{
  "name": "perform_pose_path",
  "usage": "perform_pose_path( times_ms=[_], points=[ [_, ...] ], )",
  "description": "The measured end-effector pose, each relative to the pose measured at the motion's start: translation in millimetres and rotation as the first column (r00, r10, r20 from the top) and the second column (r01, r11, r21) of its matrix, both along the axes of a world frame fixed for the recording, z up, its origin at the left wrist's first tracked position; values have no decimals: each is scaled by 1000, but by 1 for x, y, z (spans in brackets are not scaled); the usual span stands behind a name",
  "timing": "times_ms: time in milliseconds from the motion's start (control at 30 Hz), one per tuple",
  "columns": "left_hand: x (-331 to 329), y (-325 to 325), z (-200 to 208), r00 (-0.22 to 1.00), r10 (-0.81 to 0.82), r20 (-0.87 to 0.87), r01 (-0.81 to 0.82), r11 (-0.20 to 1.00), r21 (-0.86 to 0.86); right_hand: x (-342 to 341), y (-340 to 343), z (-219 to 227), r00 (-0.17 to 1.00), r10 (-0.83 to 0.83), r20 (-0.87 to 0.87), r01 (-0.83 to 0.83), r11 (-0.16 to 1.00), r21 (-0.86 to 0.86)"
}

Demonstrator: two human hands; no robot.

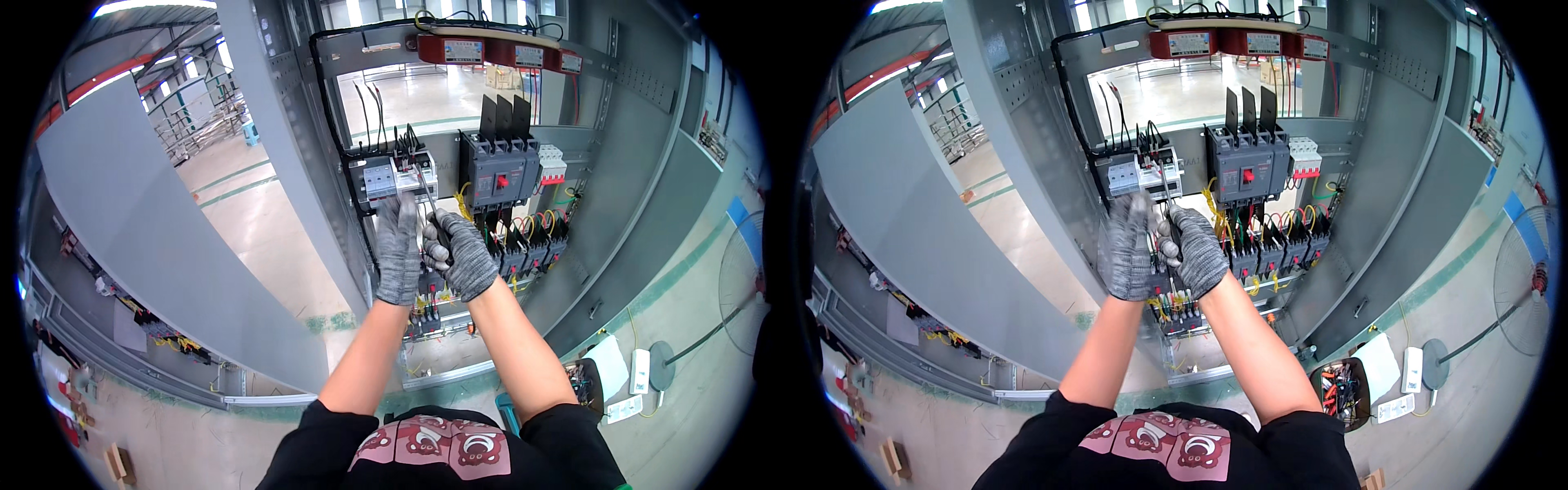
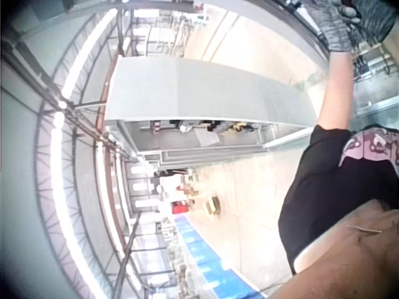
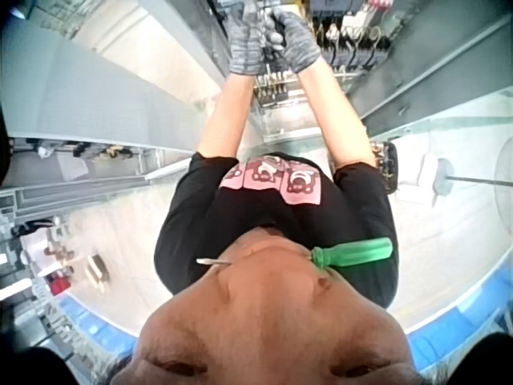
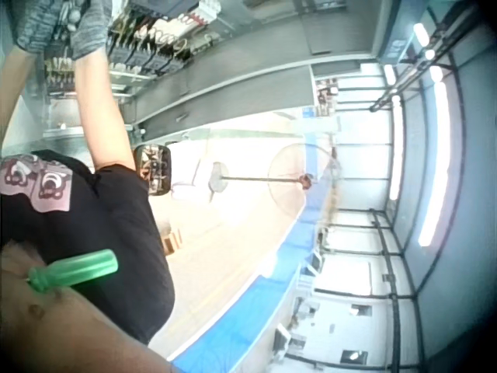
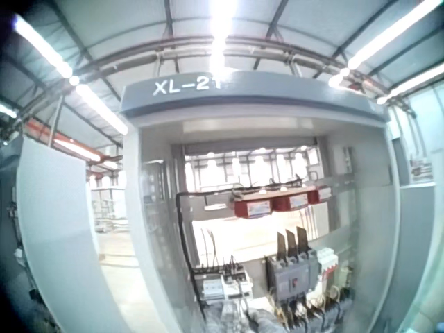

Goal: The person works inside an open electrical cabinet, using a screwdriver and a handheld testing device to connect and test wires. They repeatedly reach for tools from a nearby toolbox and manipulate various colored wires and terminals within the panel.

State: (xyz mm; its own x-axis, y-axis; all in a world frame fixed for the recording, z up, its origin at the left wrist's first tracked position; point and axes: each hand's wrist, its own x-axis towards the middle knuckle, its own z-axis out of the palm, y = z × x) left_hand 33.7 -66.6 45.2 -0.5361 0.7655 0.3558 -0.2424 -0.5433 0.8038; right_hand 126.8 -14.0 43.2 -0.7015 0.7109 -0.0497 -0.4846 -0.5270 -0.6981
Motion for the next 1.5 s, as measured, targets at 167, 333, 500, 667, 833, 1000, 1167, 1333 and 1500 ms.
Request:
perform_pose_path(
  times_ms=[167, 333, 500, 667, 833, 1000, 1167, 1333, 1500],
  points=[
    [-13, 42, -37, 579, -617, 532, 654, 742, 150, 5, 4, 2, 1000, 3, 13, -2, 999, -44],
    [7, 70, -38, 568, -599, 565, 558, 784, 271, 12, -2, 12, 929, -282, 241, 178, 909, 377],
    [10, 86, -56, 545, -677, 495, 566, 732, 379, 24, -18, 28, 186, -911, 369, -491, 239, 838],
    [-8, 90, -91, 681, -608, 408, 541, 793, 279, -1, -38, 67, -132, -915, 380, -767, 337, 546],
    [-13, 102, -90, 480, -450, 753, 389, 879, 277, -9, -32, 61, -188, -916, 354, -833, 340, 437],
    [-17, 128, -90, 550, -458, 699, 272, 889, 368, -10, -29, 54, -179, -919, 350, -833, 331, 444],
    [-23, 121, -80, 512, -519, 685, 366, 853, 372, -12, -27, 51, -172, -931, 321, -838, 310, 449],
    [-31, 117, -83, 275, -718, 639, 394, 690, 606, -9, -24, 49, -36, -891, 452, -699, 346, 626],
    [-30, 126, -82, 194, -785, 589, 331, 617, 714, -9, -25, 39, -87, -936, 341, -772, 280, 571]
  ],
)
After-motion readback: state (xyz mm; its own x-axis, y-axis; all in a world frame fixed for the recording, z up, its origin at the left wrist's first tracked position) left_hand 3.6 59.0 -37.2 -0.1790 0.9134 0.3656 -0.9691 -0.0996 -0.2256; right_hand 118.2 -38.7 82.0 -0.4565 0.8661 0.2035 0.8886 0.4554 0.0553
